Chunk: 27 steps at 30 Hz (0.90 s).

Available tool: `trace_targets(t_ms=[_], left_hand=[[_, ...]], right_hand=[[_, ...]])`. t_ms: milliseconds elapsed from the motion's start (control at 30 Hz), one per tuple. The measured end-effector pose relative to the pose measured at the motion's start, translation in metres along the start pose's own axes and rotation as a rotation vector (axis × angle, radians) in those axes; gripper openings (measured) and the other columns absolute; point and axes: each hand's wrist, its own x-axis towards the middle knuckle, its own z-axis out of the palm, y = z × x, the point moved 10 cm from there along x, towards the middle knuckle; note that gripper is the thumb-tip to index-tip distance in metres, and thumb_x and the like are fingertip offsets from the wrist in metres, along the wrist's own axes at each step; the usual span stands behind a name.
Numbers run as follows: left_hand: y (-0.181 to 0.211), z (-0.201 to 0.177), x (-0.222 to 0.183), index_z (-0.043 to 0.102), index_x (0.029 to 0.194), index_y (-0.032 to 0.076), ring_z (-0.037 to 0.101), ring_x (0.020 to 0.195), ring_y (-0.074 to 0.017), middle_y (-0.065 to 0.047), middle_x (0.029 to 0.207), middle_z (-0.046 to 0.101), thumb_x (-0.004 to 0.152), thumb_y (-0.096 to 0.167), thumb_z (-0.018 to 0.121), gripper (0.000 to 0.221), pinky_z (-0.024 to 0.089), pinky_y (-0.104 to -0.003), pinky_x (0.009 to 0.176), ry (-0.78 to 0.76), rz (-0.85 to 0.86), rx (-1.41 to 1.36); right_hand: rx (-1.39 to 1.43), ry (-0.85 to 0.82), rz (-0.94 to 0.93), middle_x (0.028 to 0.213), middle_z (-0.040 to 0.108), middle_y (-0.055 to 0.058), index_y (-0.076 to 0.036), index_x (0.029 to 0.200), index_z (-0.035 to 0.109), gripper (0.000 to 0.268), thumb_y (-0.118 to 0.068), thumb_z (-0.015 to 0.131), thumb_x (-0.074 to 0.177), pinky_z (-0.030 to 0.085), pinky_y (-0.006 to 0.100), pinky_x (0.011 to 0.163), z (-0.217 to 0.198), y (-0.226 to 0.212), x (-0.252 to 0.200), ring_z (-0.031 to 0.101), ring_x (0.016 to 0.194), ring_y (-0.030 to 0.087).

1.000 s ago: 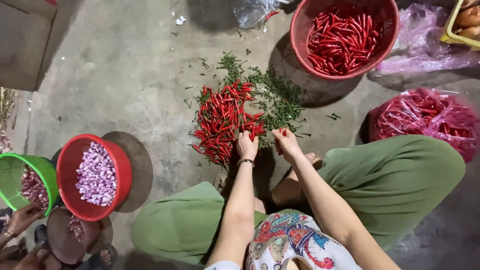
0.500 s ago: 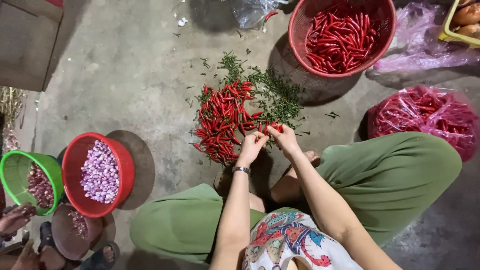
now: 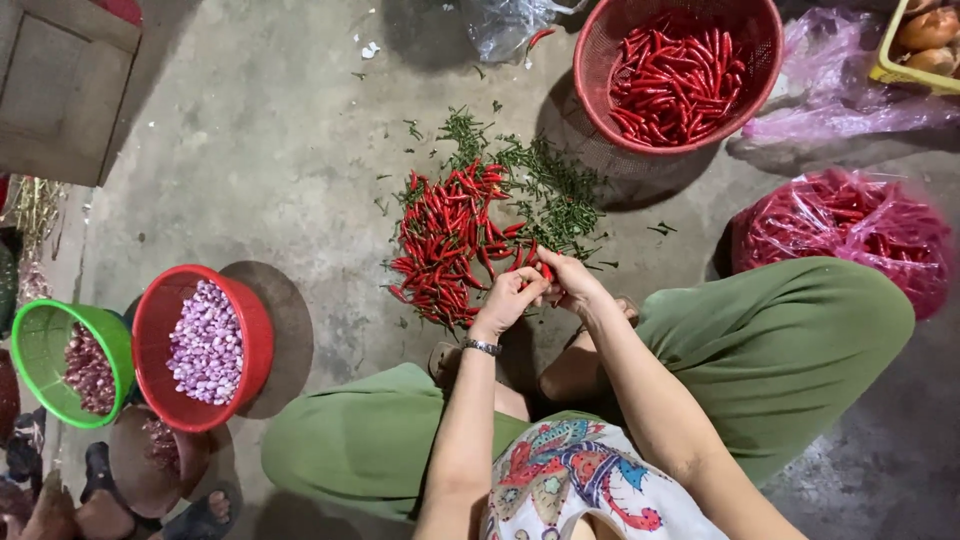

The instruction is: A person sits on the floor and manually removes the green stems from red chilies, sorting the cleaned chilies into a red basket.

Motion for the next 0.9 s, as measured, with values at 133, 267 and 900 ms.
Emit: trace_targets(t_ms=[133, 267, 900], left_hand=[[0.000, -0.003, -0.001, 0.071, 0.084, 0.008, 0.055, 0.059, -0.0045, 0.000, 0.059, 0.067, 0.097, 0.012, 0.070, 0.013, 0.045, -0.017, 0.063, -0.036, 0.008, -0.015], [0.006, -0.001, -0.003, 0.072, 0.085, 0.008, 0.058, 0.060, -0.0054, -0.001, 0.059, 0.067, 0.097, 0.015, 0.072, 0.014, 0.048, -0.018, 0.065, -0.064, 0.034, -0.029], [-0.053, -0.054, -0.006, 0.071, 0.093, 0.008, 0.055, 0.062, -0.0037, -0.006, 0.076, 0.073, 0.103, 0.023, 0.060, 0.021, 0.046, -0.015, 0.059, 0.660, -0.124, -0.294]], right_hand=[[-0.036, -0.010, 0.046, 0.046, 0.042, -0.002, -0.008, 0.076, 0.060, 0.037, -0.035, 0.068, 0.100, 0.027, 0.015, 0.030, 0.001, 0.004, -0.011, 0.039, 0.030, 0.004], [-0.037, -0.023, 0.107, 0.044, 0.042, -0.001, -0.009, 0.069, 0.057, 0.042, -0.036, 0.068, 0.099, 0.027, 0.015, 0.029, -0.004, 0.014, -0.004, 0.039, 0.030, 0.005], [-0.467, 0.348, -0.807, 0.061, 0.068, 0.010, -0.010, 0.085, 0.065, 0.031, -0.029, 0.061, 0.109, 0.054, 0.028, 0.058, -0.016, -0.059, -0.027, 0.066, 0.056, 0.017]])
